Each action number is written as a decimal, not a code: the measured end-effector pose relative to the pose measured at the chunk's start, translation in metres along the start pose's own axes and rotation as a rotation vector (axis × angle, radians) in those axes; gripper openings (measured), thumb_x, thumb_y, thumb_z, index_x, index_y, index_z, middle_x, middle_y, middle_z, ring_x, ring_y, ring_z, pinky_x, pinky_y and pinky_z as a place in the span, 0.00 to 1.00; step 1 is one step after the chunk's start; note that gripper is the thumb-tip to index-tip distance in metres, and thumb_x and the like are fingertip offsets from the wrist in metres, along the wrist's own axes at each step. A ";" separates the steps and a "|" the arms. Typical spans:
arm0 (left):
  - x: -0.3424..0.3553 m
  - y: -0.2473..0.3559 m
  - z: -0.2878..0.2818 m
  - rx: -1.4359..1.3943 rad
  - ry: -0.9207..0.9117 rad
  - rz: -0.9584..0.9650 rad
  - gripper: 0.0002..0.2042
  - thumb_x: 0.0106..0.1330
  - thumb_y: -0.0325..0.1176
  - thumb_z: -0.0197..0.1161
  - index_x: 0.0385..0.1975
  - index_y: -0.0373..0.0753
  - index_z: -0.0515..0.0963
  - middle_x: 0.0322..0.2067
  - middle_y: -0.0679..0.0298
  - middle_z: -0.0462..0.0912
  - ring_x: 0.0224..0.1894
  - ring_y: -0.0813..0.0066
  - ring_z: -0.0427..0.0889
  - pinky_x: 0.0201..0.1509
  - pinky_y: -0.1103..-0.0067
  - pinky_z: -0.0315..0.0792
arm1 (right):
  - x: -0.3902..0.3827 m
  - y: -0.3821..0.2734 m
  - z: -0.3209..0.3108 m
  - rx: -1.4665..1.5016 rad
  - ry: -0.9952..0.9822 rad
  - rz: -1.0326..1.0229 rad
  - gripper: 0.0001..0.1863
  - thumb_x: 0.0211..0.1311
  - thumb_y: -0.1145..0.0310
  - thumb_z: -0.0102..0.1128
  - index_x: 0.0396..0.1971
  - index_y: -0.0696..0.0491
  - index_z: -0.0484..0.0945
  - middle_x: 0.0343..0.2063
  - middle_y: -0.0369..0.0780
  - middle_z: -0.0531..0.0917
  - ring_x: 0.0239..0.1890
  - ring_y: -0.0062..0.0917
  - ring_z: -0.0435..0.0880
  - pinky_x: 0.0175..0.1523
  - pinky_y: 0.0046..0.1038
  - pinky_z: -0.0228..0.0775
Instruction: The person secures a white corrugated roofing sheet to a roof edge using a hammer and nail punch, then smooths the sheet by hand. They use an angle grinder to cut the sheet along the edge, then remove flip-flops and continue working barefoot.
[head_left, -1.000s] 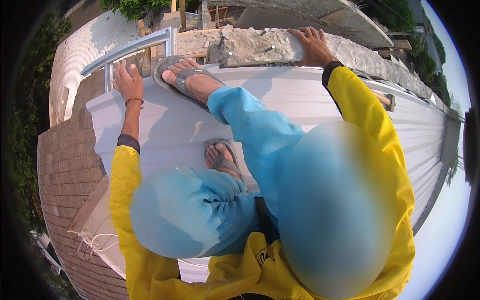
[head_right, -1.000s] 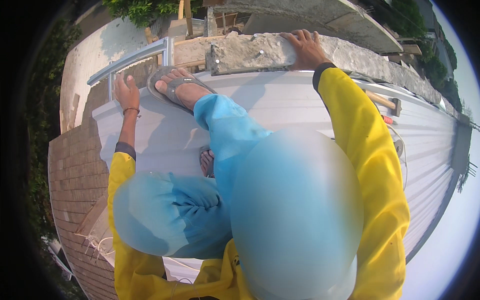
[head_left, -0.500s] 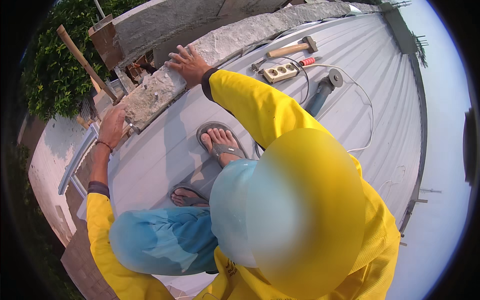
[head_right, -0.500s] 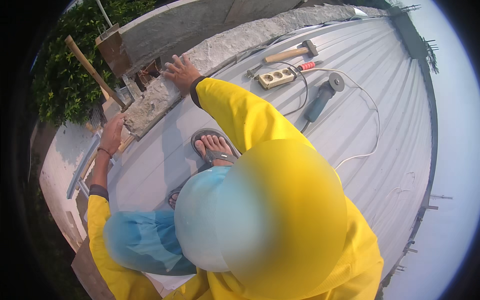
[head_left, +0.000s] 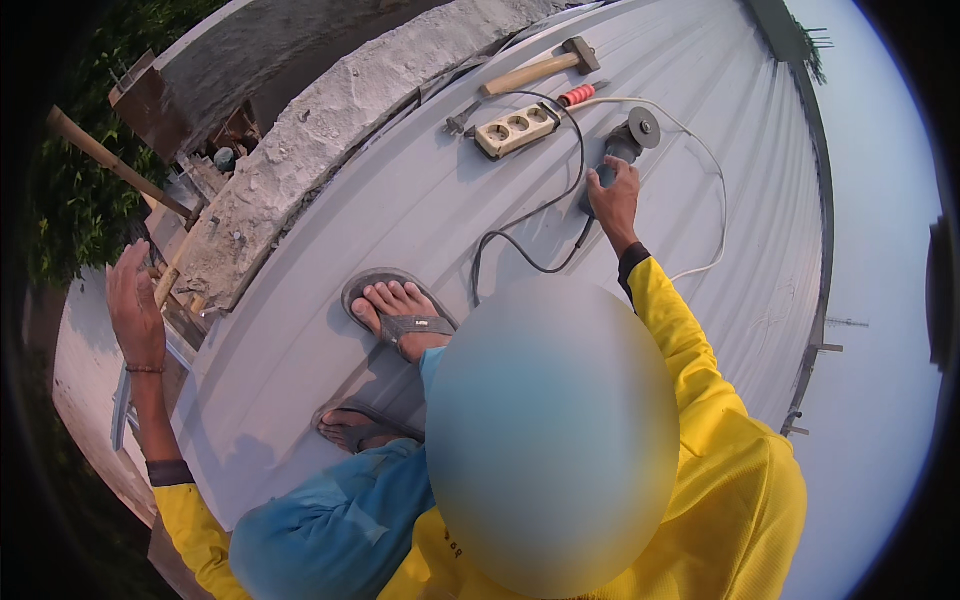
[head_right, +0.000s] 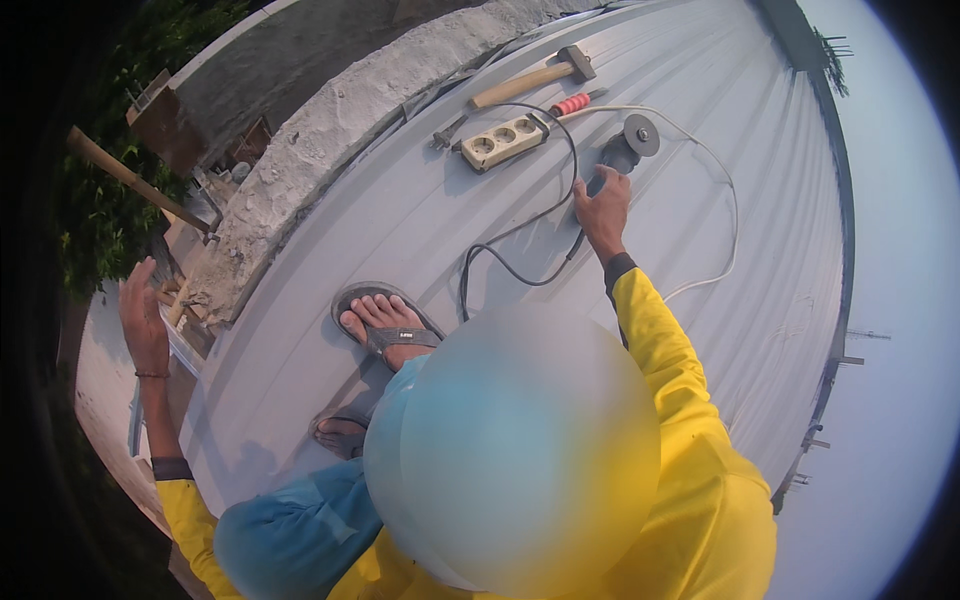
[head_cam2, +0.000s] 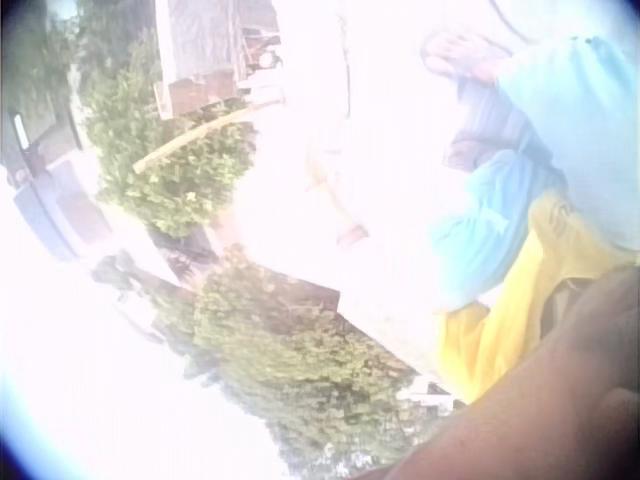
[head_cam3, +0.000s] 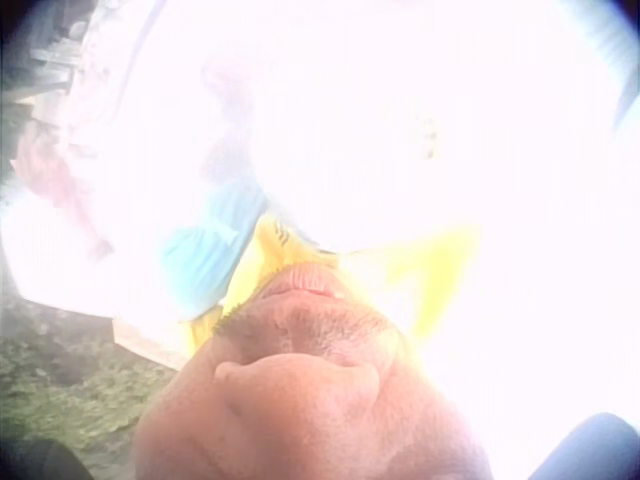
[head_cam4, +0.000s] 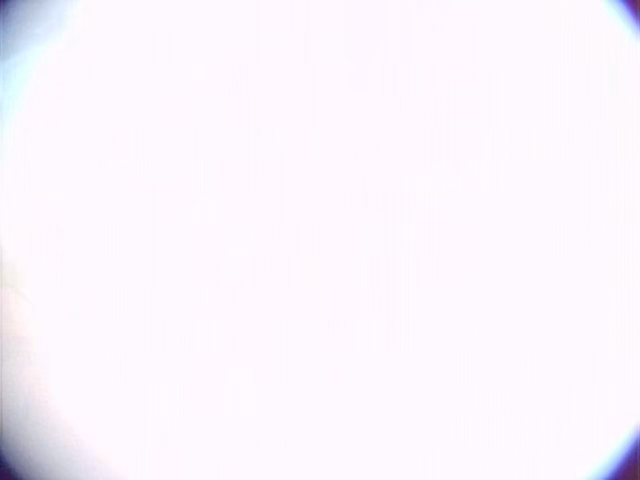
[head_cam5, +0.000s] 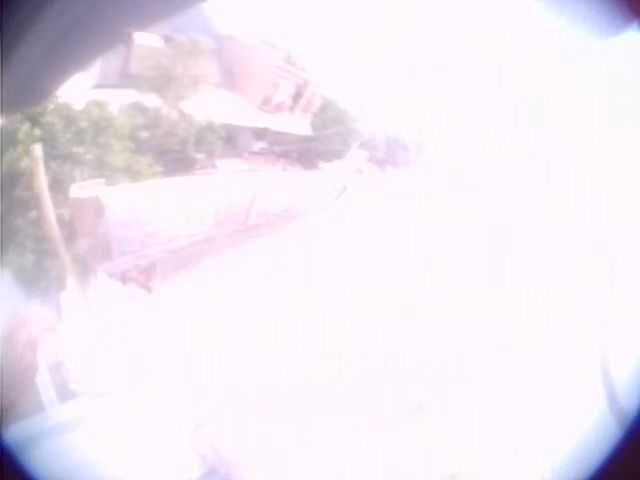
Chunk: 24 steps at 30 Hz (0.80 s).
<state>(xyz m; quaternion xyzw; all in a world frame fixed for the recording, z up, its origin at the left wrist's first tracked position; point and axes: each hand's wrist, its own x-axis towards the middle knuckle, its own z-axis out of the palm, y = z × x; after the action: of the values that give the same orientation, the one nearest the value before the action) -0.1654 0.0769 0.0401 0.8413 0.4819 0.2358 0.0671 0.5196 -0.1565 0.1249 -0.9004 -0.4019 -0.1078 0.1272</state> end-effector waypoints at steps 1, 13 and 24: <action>0.006 0.016 -0.010 0.006 0.001 0.065 0.26 0.82 0.52 0.38 0.61 0.39 0.77 0.61 0.56 0.79 0.69 0.54 0.71 0.80 0.57 0.51 | 0.014 0.022 0.009 -0.011 -0.014 0.108 0.36 0.57 0.56 0.75 0.59 0.60 0.72 0.52 0.53 0.78 0.61 0.46 0.75 0.66 0.41 0.68; 0.078 0.181 -0.037 -0.344 -0.365 0.216 0.17 0.74 0.44 0.59 0.51 0.38 0.81 0.52 0.52 0.84 0.60 0.53 0.79 0.70 0.59 0.67 | 0.076 0.083 0.049 0.233 -0.074 0.508 0.34 0.48 0.59 0.77 0.50 0.65 0.75 0.44 0.50 0.84 0.47 0.41 0.86 0.53 0.35 0.76; 0.098 0.454 0.137 -1.780 -0.155 -0.348 0.44 0.59 0.62 0.73 0.61 0.28 0.70 0.55 0.52 0.80 0.58 0.64 0.81 0.64 0.68 0.74 | -0.016 -0.132 -0.046 0.517 -0.545 -0.377 0.35 0.49 0.64 0.75 0.55 0.61 0.69 0.43 0.50 0.82 0.45 0.39 0.83 0.52 0.34 0.75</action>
<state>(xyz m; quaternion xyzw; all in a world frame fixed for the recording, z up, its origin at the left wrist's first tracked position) 0.2927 -0.0639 0.1065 0.4075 0.2361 0.4500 0.7588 0.4059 -0.0965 0.1823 -0.7450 -0.5924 0.2175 0.2159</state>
